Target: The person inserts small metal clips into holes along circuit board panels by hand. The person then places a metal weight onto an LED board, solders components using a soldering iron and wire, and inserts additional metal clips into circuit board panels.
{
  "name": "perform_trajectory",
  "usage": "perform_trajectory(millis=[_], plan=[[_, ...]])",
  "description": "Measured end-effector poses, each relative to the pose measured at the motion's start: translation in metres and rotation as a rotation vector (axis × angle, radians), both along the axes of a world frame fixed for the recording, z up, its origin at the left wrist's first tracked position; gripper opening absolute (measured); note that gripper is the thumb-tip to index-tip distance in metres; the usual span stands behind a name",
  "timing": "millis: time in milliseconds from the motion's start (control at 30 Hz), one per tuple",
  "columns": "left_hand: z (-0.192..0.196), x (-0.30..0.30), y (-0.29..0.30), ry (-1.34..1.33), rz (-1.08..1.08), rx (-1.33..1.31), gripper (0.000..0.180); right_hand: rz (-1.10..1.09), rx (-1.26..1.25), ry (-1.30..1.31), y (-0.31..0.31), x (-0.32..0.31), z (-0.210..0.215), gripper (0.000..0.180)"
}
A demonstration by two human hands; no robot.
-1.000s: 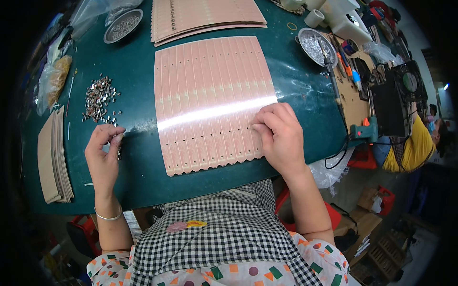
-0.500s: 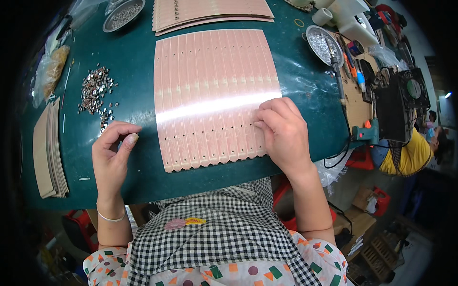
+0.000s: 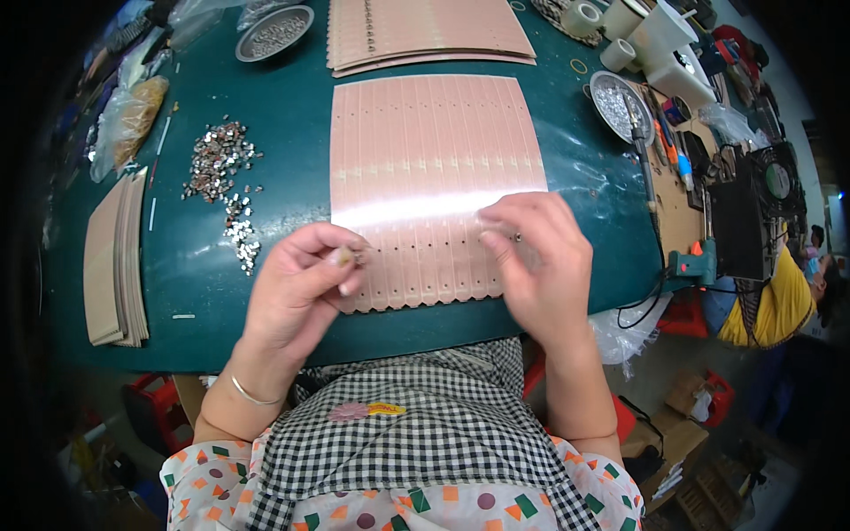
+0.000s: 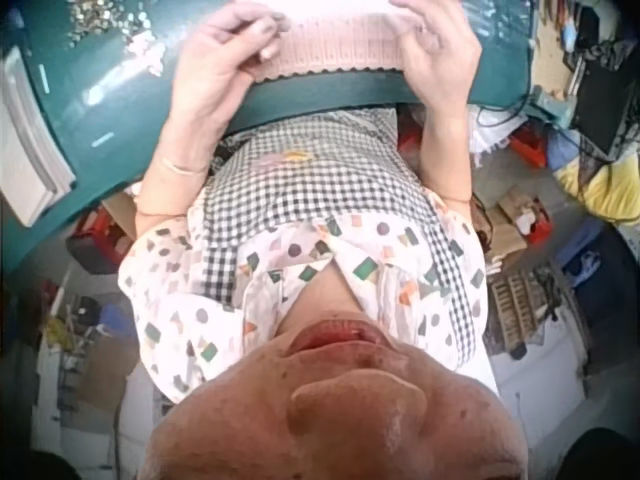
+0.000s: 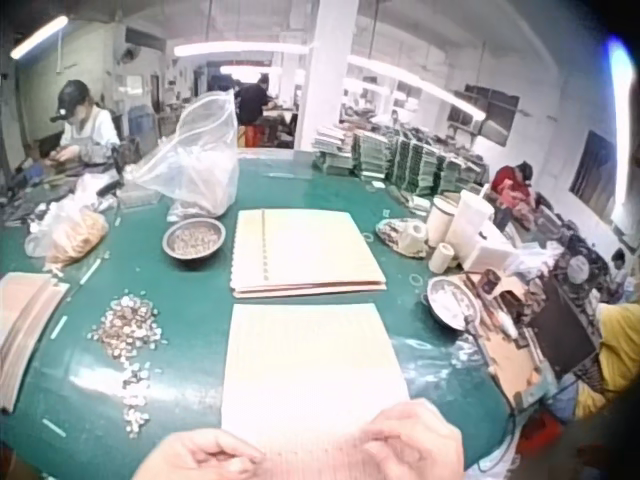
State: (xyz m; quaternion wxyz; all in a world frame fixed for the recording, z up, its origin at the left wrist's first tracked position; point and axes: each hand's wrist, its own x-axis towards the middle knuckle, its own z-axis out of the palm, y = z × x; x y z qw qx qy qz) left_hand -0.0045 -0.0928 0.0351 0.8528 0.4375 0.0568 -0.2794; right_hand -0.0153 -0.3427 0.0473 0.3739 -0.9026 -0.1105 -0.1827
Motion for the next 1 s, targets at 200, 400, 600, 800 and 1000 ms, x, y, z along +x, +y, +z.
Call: perform_trajectory(millis=[200, 400, 600, 800, 1000], plan=[[0.005, -0.009, -0.024, 0.046, 0.003, -0.145, 0.021, 0.258, 0.241, 0.004, 0.038, -0.009, 0.012, 0.017], [0.003, -0.018, -0.029, -0.028, 0.002, -0.1, 0.038, 0.266, 0.521, 0.262, 0.045, -0.017, 0.01, 0.018], [-0.004, -0.028, -0.034, 0.061, -0.038, -0.218, 0.043, 0.269, 0.429, 0.212, 0.036, -0.022, 0.006, 0.016], [-0.01, -0.03, -0.036, 0.042, -0.109, -0.3, 0.046, 0.242, 0.367, 0.153, 0.033, -0.03, 0.005, 0.015], [-0.01, -0.027, -0.036, 0.107, -0.193, -0.347, 0.042, 0.324, 0.38, 0.102, 0.029, -0.028, 0.006, 0.013]])
